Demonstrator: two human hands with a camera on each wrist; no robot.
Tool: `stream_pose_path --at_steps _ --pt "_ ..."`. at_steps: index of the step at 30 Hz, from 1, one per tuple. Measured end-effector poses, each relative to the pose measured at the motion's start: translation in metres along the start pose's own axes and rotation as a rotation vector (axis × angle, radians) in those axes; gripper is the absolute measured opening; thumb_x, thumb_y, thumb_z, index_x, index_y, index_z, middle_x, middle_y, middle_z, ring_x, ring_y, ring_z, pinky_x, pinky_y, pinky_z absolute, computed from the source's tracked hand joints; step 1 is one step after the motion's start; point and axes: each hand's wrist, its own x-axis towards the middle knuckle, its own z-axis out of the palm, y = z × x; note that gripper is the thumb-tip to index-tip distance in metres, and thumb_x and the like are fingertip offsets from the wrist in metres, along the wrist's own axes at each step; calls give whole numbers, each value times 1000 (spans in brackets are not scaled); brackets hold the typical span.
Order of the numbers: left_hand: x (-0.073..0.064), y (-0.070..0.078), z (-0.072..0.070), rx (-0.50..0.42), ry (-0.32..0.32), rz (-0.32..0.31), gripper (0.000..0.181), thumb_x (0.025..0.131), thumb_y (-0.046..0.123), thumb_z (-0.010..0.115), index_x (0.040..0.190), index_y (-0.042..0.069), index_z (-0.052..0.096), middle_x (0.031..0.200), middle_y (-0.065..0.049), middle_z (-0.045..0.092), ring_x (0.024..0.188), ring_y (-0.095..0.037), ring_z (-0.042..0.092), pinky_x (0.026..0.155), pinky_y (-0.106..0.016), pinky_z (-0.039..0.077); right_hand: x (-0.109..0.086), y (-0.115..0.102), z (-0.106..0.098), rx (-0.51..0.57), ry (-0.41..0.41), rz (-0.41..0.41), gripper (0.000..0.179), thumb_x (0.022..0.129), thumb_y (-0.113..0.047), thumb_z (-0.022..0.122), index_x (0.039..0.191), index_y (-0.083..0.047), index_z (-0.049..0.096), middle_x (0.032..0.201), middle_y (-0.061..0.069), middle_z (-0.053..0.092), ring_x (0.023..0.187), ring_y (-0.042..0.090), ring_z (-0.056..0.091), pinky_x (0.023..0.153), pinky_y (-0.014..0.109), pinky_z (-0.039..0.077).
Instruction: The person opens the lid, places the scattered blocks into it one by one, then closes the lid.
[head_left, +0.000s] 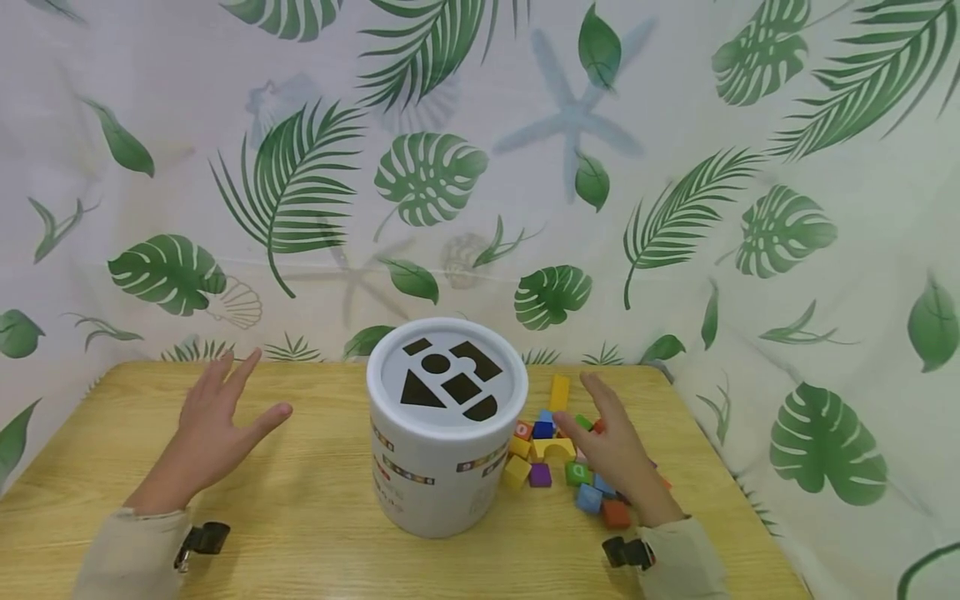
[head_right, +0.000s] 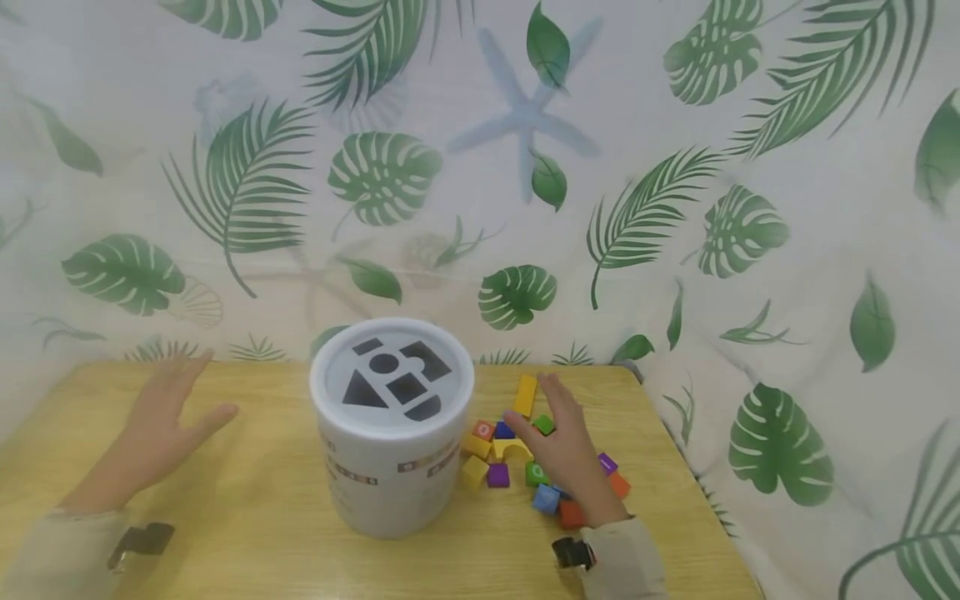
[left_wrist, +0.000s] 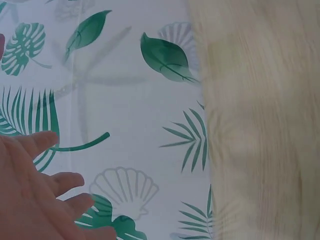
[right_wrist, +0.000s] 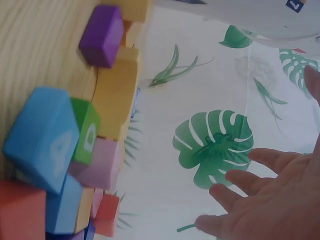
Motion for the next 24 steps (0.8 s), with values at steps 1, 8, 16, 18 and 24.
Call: stream_pose_path --at_steps 1,8,16,18,24 --pt "0 1 0 -18 -7 2 84 90 51 57 154 23 10 156 -24 3 139 -50 2 96 -76 9 -1 -1 0 23 -3 -5 79 89 -59 53 152 -28 17 158 5 11 143 37 11 102 70 20" --pt "-2 14 -4 -147 -44 11 80 91 46 59 152 34 10 157 -14 10 140 -44 11 93 -76 20 -4 -15 5 304 -8 -83 61 92 -43 59 145 -23 35 146 4 40 136 27 34 108 52 30" --pt "-4 48 -3 -393 -43 87 73 92 27 63 149 38 19 153 -5 25 137 -35 27 103 -59 31 -6 -36 13 444 -44 -160 51 94 -29 60 141 -20 42 138 2 48 129 21 45 101 41 42" --pt "-3 54 0 -441 -46 110 72 93 23 62 149 37 21 151 -5 28 137 -32 30 103 -56 34 -7 -41 15 481 -59 -188 49 95 -24 59 141 -18 42 137 4 49 128 22 46 101 40 42" --pt "2 70 13 -550 -84 128 66 94 21 61 149 33 25 148 -5 34 135 -28 34 102 -51 38 -9 -54 17 568 -101 -221 45 97 -20 56 140 -22 44 138 1 50 128 19 46 101 38 43"
